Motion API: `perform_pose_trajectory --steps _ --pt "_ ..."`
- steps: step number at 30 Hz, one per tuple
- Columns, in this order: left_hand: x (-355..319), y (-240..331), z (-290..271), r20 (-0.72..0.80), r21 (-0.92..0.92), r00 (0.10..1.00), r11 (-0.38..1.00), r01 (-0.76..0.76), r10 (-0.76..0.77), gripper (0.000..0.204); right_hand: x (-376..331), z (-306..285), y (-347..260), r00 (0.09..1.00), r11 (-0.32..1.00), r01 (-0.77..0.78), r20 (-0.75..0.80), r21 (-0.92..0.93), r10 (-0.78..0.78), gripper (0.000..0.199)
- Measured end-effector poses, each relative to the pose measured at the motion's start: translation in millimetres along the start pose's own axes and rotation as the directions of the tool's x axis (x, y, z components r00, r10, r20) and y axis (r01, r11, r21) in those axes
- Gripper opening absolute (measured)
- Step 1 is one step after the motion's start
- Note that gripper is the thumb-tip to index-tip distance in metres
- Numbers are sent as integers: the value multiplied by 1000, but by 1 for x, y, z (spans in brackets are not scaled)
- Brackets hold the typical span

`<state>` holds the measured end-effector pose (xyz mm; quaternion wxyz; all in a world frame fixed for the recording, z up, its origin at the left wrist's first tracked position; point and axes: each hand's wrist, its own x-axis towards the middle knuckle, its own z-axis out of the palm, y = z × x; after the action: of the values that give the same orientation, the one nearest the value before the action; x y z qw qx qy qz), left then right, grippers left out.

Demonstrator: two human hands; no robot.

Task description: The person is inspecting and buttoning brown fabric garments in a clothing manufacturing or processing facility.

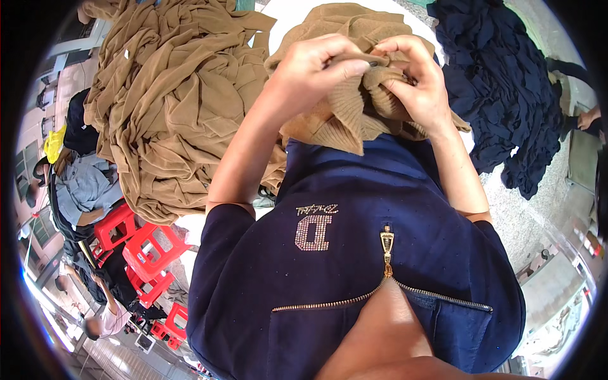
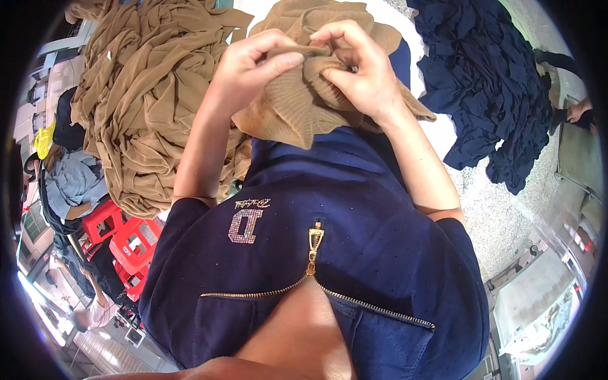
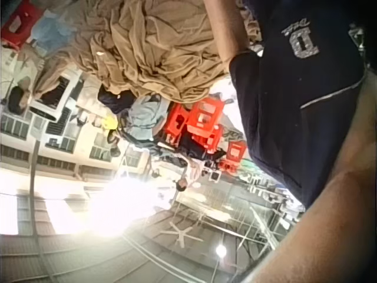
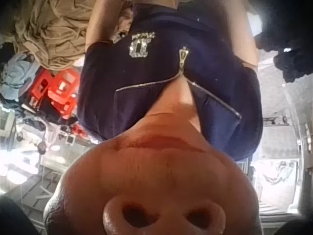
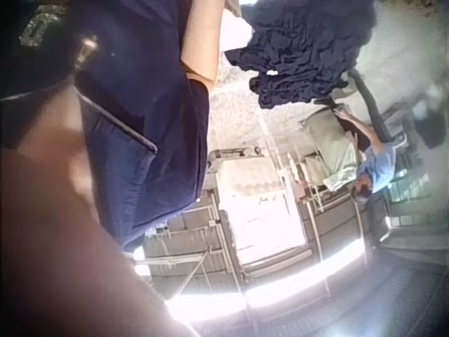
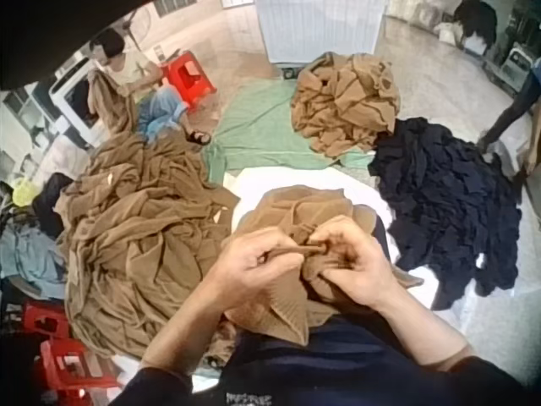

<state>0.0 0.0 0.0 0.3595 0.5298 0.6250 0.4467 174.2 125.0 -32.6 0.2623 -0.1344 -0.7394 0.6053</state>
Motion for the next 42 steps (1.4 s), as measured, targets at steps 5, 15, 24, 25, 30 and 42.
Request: perform_pose_trajectory --steps 5,15,24,25,30,42 --pt "-5 -1 7 98 -683 937 662 308 -334 21 -1 -2 -13 905 786 398 60 -473 -422 36" --pt "-20 -32 25 19 -548 895 744 381 -445 18 -19 16 13 921 794 390 190 -466 -340 34" --pt "-23 -16 15 52 -604 921 723 336 -385 23 -19 21 3 817 659 495 47 -566 -574 25" --pt "-25 -13 17 50 -677 933 675 295 -357 22 -19 22 2 812 677 486 -2 -552 -584 25" --pt "-33 4 22 -95 -589 939 779 214 -330 20 -17 21 -10 757 625 550 14 -553 -654 27" --pt "-37 9 27 -244 -123 955 982 143 -170 21 -10 25 -7 878 798 447 29 -403 -477 23"
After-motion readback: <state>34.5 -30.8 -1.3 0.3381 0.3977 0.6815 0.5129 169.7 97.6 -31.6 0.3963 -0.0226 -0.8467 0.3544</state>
